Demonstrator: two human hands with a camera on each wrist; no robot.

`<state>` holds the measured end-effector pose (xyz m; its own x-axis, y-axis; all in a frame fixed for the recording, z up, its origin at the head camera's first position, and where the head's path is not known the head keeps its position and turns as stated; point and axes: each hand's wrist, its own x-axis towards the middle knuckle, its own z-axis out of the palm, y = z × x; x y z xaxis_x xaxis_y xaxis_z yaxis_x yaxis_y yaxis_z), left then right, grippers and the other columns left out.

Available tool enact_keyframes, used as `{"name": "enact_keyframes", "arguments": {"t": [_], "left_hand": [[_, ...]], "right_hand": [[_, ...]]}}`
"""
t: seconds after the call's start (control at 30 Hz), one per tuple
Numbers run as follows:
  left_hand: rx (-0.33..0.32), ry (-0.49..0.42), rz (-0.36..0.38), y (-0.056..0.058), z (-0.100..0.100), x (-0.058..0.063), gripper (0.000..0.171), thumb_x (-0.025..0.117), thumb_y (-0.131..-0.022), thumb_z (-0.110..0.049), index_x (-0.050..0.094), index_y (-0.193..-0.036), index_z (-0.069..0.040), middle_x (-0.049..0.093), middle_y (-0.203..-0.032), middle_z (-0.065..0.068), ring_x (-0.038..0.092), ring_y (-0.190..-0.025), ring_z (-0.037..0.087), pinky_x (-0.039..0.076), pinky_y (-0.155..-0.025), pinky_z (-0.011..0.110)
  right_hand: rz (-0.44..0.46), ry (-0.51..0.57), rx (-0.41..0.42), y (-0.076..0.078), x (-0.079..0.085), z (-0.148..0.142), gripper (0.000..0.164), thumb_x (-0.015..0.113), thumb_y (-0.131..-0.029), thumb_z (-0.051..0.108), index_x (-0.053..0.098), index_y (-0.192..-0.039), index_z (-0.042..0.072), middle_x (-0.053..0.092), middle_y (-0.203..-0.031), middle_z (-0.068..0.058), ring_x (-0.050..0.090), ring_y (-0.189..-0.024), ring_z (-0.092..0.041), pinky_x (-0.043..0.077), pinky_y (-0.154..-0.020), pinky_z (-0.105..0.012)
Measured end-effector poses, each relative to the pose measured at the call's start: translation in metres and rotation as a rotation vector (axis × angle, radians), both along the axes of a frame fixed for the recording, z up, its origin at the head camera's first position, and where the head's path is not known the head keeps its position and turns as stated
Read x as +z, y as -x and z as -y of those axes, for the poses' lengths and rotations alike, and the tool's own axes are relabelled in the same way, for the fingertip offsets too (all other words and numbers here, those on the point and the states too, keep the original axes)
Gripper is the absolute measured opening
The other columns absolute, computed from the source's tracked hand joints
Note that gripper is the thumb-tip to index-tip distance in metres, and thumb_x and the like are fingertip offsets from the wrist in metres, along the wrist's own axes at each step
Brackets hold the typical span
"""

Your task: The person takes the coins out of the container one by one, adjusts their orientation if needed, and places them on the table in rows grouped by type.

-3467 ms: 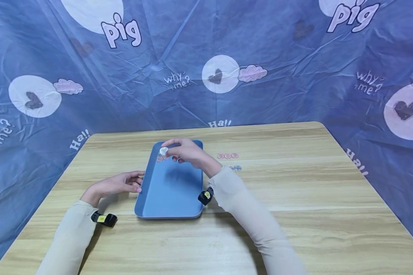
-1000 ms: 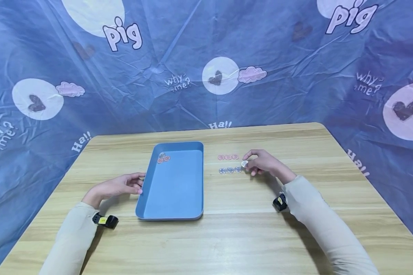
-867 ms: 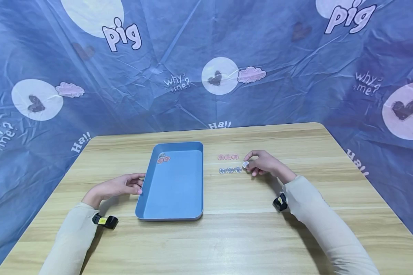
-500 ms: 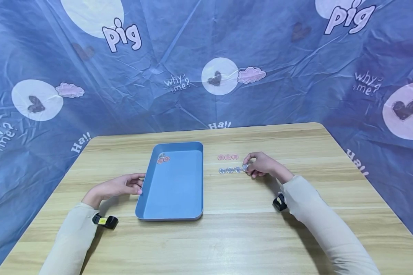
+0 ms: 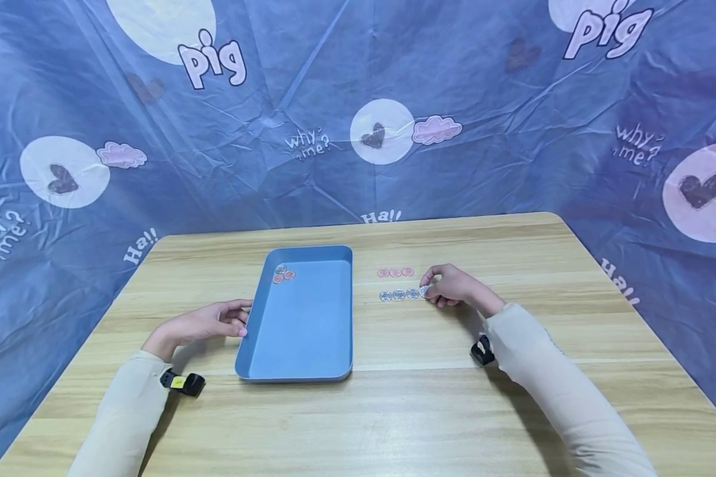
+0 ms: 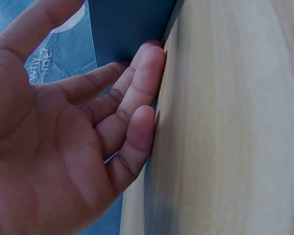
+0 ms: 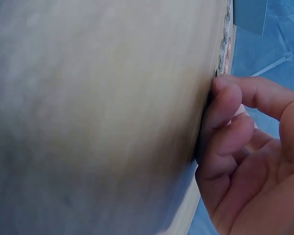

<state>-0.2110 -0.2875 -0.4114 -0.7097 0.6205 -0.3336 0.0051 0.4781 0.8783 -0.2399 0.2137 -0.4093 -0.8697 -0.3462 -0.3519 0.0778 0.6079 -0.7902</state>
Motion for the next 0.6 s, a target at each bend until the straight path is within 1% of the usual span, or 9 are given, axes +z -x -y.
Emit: {"name": "enact_keyframes", "arguments": {"t": [0.1,0.3,0.47,0.6], "left_hand": [[-0.001,0.0,-0.001,0.0001,-0.0005,0.0005,0.081,0.067,-0.091,-0.016,0.017,-0.148,0.013,0.057,-0.112,0.013,0.059,-0.094,0.008,0.047,-0.086,0.016],[0.0,0.006,-0.002,0.0001,-0.0007,0.001,0.081,0.067,-0.091,-0.016,0.017,-0.148,0.013,0.057,-0.11,0.012,0.058,-0.093,0.007,0.047,-0.085,0.016],[0.0,0.001,0.003,0.0005,-0.0001,0.0001,0.082,0.067,-0.091,-0.016,0.017,-0.148,0.013,0.057,-0.111,0.012,0.058,-0.093,0.007,0.047,-0.085,0.016],[0.0,-0.003,0.01,0.0009,0.0004,-0.0007,0.082,0.067,-0.091,-0.016,0.016,-0.148,0.013,0.057,-0.112,0.013,0.059,-0.094,0.007,0.047,-0.086,0.016]], "right_hand": [[-0.004,0.004,0.004,-0.0003,-0.0003,0.0008,0.024,0.06,-0.085,0.005,0.054,-0.107,-0.002,0.058,-0.065,0.0,0.052,-0.053,-0.009,0.037,-0.047,-0.019],[0.013,-0.041,-0.039,0.0006,-0.0027,0.0032,0.031,0.061,-0.084,0.003,0.053,-0.113,-0.005,0.056,-0.064,0.0,0.05,-0.054,-0.01,0.035,-0.046,-0.019],[0.01,-0.042,-0.037,-0.0004,-0.0031,0.0032,0.031,0.059,-0.086,0.002,0.052,-0.115,-0.005,0.055,-0.064,0.0,0.049,-0.054,-0.01,0.035,-0.046,-0.02],[0.011,-0.032,-0.039,-0.0013,-0.003,0.0017,0.031,0.057,-0.088,0.002,0.052,-0.118,-0.006,0.057,-0.068,-0.001,0.051,-0.056,-0.01,0.037,-0.047,-0.019]]}}
